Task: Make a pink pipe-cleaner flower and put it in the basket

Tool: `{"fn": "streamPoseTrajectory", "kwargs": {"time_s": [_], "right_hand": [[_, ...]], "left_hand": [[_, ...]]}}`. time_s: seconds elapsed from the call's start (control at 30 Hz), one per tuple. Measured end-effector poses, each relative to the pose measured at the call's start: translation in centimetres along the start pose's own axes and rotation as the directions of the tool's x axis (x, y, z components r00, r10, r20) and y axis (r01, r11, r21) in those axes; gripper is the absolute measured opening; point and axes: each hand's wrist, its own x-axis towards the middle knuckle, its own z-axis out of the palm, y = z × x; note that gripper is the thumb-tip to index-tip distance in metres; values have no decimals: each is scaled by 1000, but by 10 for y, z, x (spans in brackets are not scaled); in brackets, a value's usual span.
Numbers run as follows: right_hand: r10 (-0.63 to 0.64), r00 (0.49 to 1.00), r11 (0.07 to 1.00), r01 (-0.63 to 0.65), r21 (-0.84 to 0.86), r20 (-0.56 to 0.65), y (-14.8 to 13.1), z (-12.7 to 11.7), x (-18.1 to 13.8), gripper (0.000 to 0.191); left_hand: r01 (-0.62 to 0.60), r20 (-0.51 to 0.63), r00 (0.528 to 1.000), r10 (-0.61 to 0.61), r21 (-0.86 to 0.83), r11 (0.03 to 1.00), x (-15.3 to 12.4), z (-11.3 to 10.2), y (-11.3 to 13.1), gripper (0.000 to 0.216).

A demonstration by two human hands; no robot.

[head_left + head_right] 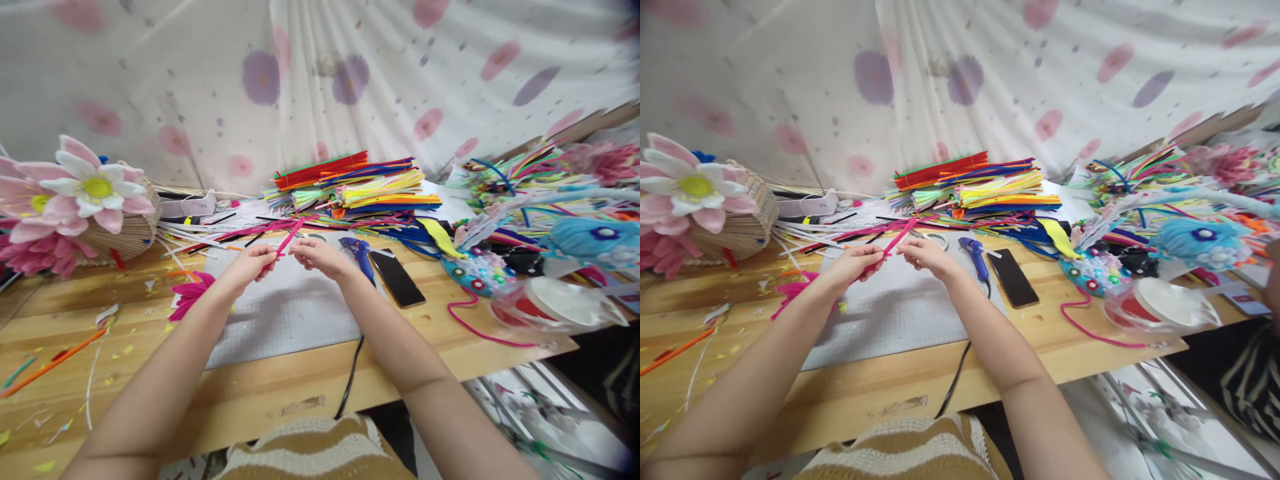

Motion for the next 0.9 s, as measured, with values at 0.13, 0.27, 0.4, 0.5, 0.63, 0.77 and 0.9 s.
{"fn": "streamPoseTrajectory", "kwargs": {"time_s": [0.13,0.27,0.4,0.5,0.63,0.77,0.9], "right_hand": [[-65,997,996,62,-56,-49,8,12,-1,30],[-87,991,986,72,-149,-98,7,21,-3,29],[-120,990,986,109,-126,-79,8,23,-7,30],[-165,978,986,160,-49,-125,13,20,-8,30],[-162,976,983,172,62,-145,23,15,-2,37],[-99,977,985,123,123,-188,28,15,10,36],[-119,970,987,139,84,-210,28,14,17,34]], "left_hand": [[-28,-93,995,33,58,998,0,8,-3,10],[-45,-140,989,53,63,997,2,13,-6,10],[-85,-145,985,97,85,993,4,13,-11,14],[-92,-135,985,107,108,990,4,13,-14,14],[-63,-126,989,74,89,994,6,17,-15,15],[-14,-86,996,18,55,998,10,22,-16,16],[0,-46,999,-1,-15,1000,15,24,-17,21]]}}
